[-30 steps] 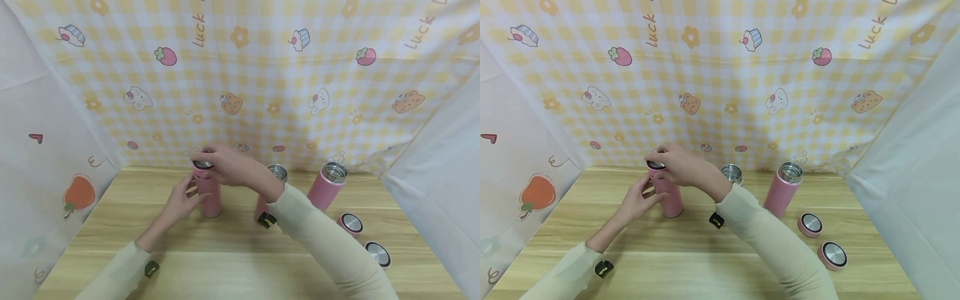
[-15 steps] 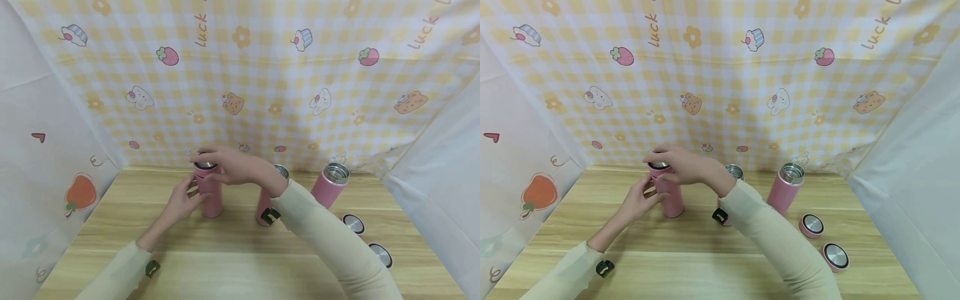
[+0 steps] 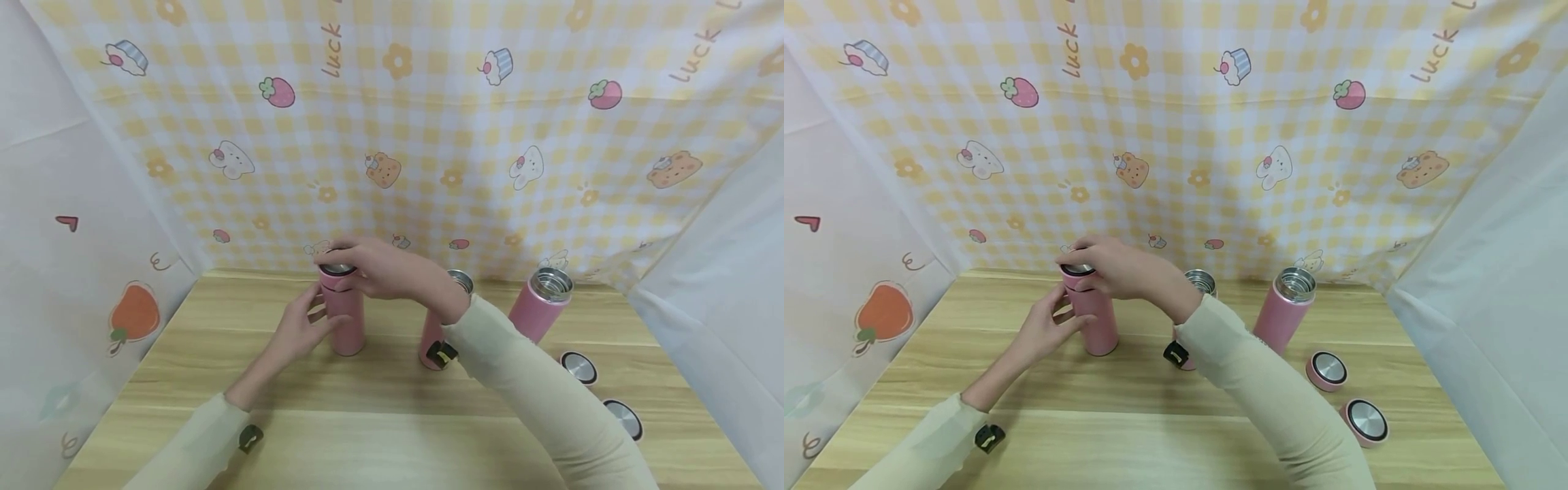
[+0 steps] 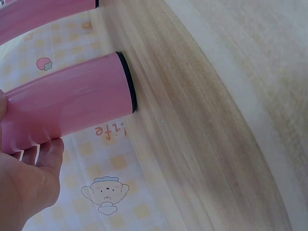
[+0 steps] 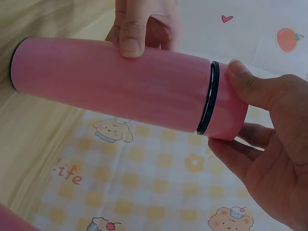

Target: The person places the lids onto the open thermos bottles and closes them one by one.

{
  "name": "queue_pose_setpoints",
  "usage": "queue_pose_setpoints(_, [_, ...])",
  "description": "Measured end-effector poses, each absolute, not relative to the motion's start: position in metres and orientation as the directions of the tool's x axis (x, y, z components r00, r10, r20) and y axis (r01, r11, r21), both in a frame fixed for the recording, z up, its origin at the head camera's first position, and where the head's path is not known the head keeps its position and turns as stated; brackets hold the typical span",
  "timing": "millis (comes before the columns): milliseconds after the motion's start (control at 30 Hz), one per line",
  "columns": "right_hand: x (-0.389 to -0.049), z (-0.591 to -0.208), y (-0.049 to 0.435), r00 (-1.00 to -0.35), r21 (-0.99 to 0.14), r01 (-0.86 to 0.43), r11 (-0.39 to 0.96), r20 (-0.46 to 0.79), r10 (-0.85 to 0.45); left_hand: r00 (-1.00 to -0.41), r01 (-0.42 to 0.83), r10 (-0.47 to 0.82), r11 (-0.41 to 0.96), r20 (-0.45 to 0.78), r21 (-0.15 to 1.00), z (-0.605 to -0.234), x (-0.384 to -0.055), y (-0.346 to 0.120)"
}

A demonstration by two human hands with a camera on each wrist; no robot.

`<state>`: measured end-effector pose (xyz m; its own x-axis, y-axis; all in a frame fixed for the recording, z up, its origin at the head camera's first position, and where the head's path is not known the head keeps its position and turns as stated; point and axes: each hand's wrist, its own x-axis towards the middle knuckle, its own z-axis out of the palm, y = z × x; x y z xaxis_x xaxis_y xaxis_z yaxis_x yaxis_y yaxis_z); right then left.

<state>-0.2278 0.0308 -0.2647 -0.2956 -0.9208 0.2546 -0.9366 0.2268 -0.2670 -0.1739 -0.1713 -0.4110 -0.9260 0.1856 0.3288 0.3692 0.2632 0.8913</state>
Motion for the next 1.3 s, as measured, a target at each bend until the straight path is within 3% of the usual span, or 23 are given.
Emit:
queue_pose_setpoints(433, [-0.216, -0.269, 0.027, -0.365, -0.089, -0.930, 0.356, 0.322, -0.874, -0.929, 0.363, 0.182, 0.275, 0.323, 0.890, -0.411, -0.174, -0.172])
queue_pose_setpoints(567, [-0.221, -0.268, 0.029, -0.359, -0.140, -0.933, 0.331, 0.303, -0.883, -0.925, 0.371, 0.191, 0.272, 0.328, 0.888, -0.412, -0.174, -0.173])
queue_pose_setpoints(833, [-0.231, -0.262, 0.036, -0.287, -0.362, -0.912, 0.192, 0.231, -0.930, -0.928, 0.363, 0.184, 0.264, 0.323, 0.894, -0.411, -0.173, -0.172])
queue_pose_setpoints(1300, [-0.221, -0.265, 0.030, -0.364, -0.249, -0.920, 0.301, 0.262, -0.894, -0.932, 0.351, 0.188, 0.261, 0.309, 0.899, -0.410, -0.173, -0.172])
